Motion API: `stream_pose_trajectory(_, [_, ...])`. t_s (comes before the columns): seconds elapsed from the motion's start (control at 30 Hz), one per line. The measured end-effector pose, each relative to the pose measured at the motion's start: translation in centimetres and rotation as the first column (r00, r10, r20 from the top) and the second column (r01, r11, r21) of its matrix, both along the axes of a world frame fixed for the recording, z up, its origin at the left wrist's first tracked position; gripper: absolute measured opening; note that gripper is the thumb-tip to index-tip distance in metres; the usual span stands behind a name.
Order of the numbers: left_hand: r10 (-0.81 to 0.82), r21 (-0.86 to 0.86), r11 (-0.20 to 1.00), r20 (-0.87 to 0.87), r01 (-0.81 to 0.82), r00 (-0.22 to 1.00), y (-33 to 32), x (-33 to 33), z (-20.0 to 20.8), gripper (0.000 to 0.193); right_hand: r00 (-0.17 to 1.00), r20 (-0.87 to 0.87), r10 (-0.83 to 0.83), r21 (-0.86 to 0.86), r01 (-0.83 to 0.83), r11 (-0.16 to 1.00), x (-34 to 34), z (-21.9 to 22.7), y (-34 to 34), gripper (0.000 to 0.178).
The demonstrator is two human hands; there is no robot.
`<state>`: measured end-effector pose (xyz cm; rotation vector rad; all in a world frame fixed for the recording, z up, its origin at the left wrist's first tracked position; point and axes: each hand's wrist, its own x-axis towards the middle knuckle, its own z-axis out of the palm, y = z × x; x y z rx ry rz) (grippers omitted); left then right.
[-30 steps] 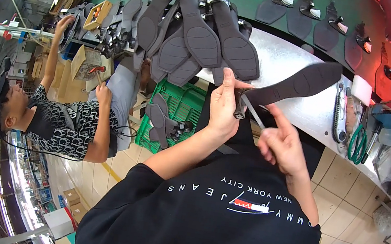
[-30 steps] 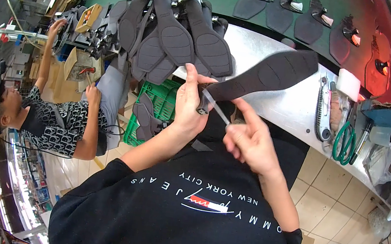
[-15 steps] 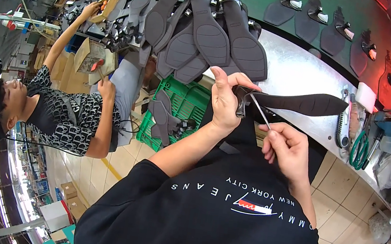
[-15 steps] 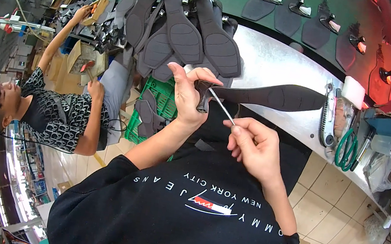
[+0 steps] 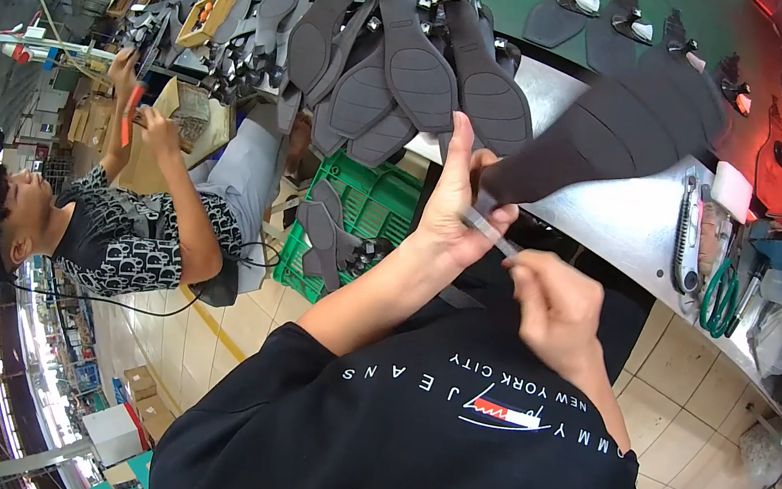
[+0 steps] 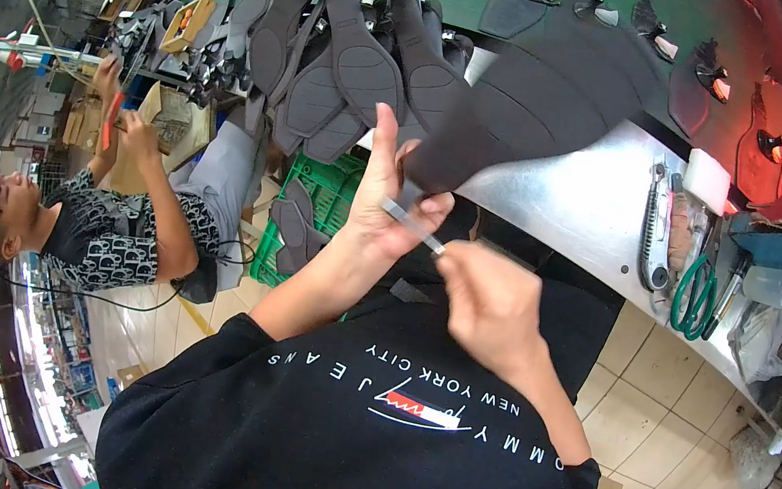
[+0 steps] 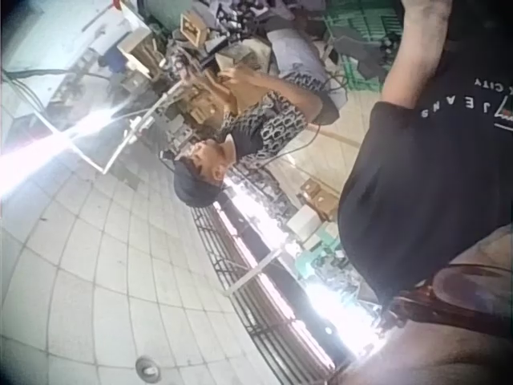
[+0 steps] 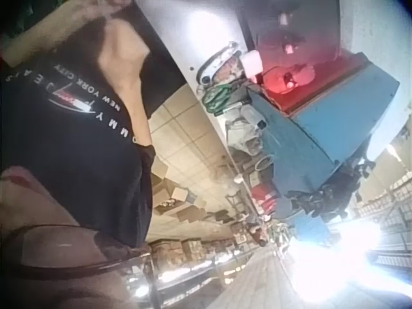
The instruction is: The recorder is assembling components for shoe heels, including applying adhesive or attaching materials and trimming edges.
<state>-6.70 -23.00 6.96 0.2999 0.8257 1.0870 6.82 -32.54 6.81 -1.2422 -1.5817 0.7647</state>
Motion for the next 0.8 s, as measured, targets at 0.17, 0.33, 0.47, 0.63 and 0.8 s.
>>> stream_pose_trajectory(0.17, [-0.071, -0.220, 0.957, 0.462, 0.191, 0.884, -0.6, 0.0, -1.6, 0.047, 0.983, 0.030, -0.181, 0.041, 0.180, 0.983, -0.4, -0.6, 0.7, 0.003])
stream_pose_trajectory(0.33, [0.069, -0.336, 0.942, 0.184, -0.003, 0.980, 0.0, 1.3, -0.9, 0.048, 0.978, 0.093, -0.186, -0.020, 0.189, 0.982, -1.0, -0.8, 0.6, 0.009])
stream_pose_trajectory(0.47, [-0.050, -0.160, 0.985, 0.122, 0.070, 0.991, 0.6, 1.0, -1.4, 0.052, 0.987, 0.101, -0.122, -0.040, 0.127, 0.991, -1.0, -0.5, 0.6, 0.013])
stream_pose_trajectory(0.63, [-0.083, -0.271, 0.960, -0.038, 0.070, 0.996, 1.9, 1.0, -1.2, 0.053, 0.994, 0.113, -0.003, -0.002, 0.004, 1.000, -1.7, -0.1, 0.4, 0.014])
stream_pose_trajectory(0.8, [-0.161, -0.102, 0.977, 0.225, 0.187, 0.961, 3.7, -1.3, 0.1, 0.061, 1.000, -0.002, -0.012, -0.078, 0.012, 0.997, -1.5, 0.9, 0.5, 0.006])
